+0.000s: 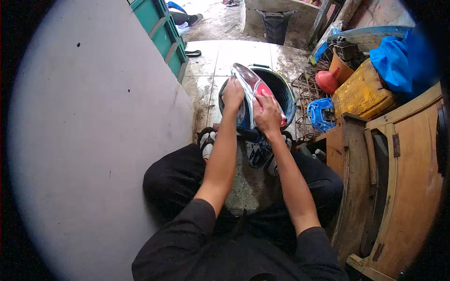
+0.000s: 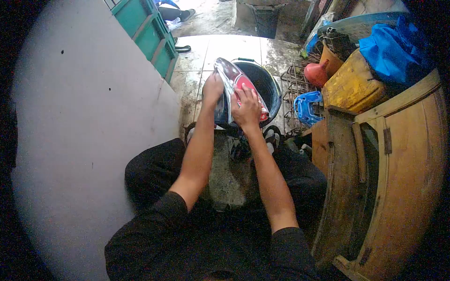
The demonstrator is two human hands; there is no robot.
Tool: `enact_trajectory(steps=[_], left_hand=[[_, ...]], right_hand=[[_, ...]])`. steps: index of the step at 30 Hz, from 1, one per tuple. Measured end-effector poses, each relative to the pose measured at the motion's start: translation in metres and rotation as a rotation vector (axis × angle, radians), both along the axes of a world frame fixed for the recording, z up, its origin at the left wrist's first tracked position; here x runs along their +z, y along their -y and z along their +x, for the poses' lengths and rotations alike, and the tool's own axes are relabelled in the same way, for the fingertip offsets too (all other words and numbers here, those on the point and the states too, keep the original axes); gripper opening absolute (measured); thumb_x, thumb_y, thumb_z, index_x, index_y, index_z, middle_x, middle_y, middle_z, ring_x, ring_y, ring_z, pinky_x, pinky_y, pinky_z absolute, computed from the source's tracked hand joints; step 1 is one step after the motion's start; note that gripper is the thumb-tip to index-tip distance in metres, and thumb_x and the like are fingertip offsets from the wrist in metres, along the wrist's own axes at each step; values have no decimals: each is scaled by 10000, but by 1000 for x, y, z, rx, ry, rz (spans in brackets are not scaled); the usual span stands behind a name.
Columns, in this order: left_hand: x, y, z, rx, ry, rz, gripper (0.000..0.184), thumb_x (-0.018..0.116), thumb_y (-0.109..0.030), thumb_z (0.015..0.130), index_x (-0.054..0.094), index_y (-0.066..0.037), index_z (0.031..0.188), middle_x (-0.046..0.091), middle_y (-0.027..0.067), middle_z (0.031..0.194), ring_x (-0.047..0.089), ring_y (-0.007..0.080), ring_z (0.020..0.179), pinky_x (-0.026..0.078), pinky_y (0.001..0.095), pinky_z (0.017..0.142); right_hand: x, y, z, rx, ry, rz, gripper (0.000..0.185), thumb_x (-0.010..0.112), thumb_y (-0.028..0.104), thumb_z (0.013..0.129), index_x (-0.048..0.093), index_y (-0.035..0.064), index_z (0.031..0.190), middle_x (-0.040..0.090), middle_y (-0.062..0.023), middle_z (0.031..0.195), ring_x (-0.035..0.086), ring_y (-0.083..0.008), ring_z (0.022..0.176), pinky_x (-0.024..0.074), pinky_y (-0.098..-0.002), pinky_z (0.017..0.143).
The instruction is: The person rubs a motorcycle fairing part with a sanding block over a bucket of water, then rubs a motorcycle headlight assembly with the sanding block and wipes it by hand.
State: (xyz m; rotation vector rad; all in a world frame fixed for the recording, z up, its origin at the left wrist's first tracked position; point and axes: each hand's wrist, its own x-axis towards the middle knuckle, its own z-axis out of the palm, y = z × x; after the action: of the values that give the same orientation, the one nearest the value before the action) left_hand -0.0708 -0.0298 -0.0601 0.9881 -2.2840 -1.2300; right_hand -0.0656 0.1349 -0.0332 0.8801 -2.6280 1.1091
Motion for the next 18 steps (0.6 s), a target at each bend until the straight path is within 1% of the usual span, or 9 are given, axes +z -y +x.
enact_trajectory(steps=[1, 3, 4, 6, 9, 12, 14, 16, 18], left_hand=[[3, -14, 12, 9, -23, 34, 467, 349, -318, 993, 601, -11, 1238, 620, 289, 1192, 591, 451, 1113, 450, 506, 974], [18, -57, 51, 41, -167, 29, 450, 369, -299, 1001, 582, -29, 1291, 600, 263, 1261, 580, 435, 1147, 436, 506, 995], [4, -71, 65, 55, -191, -126, 443, 386, -281, 1008, 559, -51, 1344, 561, 219, 1354, 560, 420, 1192, 420, 496, 1021], [9, -95, 94, 71, -141, -117, 452, 380, -284, 1013, 546, -66, 1372, 527, 183, 1412, 546, 413, 1218, 409, 498, 1036], [-1, -98, 97, 85, -137, -152, 455, 365, -290, 1017, 551, -65, 1365, 543, 177, 1397, 546, 418, 1221, 409, 508, 1037], [-13, -61, 52, 108, -149, -70, 476, 355, -315, 1013, 558, -47, 1350, 534, 186, 1405, 523, 418, 1252, 392, 521, 1054], [-3, -27, 16, 143, -25, 80, 502, 348, -333, 1005, 564, -16, 1328, 532, 232, 1385, 511, 420, 1265, 381, 500, 1073], [-15, 15, -21, 13, -46, 76, 520, 342, -338, 997, 567, 16, 1305, 539, 282, 1345, 509, 432, 1256, 386, 474, 1073], [-22, 31, -39, -17, -40, 17, 520, 338, -333, 996, 565, 24, 1300, 545, 293, 1326, 514, 436, 1246, 392, 464, 1070]], right_hand=[[-1, 0, 0, -5, -6, 5, 375, 543, 373, 934, 671, 156, 1211, 562, -121, 1382, 495, -377, 1285, 376, -475, 1087], [-3, 0, -1, -11, -5, 12, 372, 537, 371, 939, 670, 157, 1211, 567, -125, 1376, 496, -376, 1284, 375, -475, 1088], [-1, 0, -2, 1, -12, 6, 372, 524, 365, 947, 667, 153, 1218, 567, -130, 1374, 494, -378, 1285, 369, -472, 1093], [-2, -1, 2, 14, -11, 8, 373, 512, 359, 956, 664, 150, 1224, 567, -135, 1372, 493, -380, 1285, 364, -468, 1098], [-3, -1, 0, 22, -8, -24, 390, 480, 355, 977, 655, 129, 1242, 559, -150, 1379, 486, -399, 1286, 344, -454, 1115], [-2, -1, 0, 17, 17, -27, 395, 462, 369, 985, 660, 134, 1233, 556, -147, 1383, 481, -399, 1291, 344, -460, 1114], [2, -2, 1, 17, 36, -27, 397, 456, 376, 988, 663, 137, 1229, 555, -145, 1386, 478, -398, 1294, 343, -463, 1113], [5, -1, 0, 22, 51, -27, 399, 450, 382, 990, 665, 141, 1225, 554, -144, 1388, 476, -397, 1297, 342, -465, 1113], [5, 0, 1, 8, 47, -21, 395, 453, 385, 989, 669, 145, 1216, 553, -137, 1391, 474, -398, 1298, 343, -474, 1110]])
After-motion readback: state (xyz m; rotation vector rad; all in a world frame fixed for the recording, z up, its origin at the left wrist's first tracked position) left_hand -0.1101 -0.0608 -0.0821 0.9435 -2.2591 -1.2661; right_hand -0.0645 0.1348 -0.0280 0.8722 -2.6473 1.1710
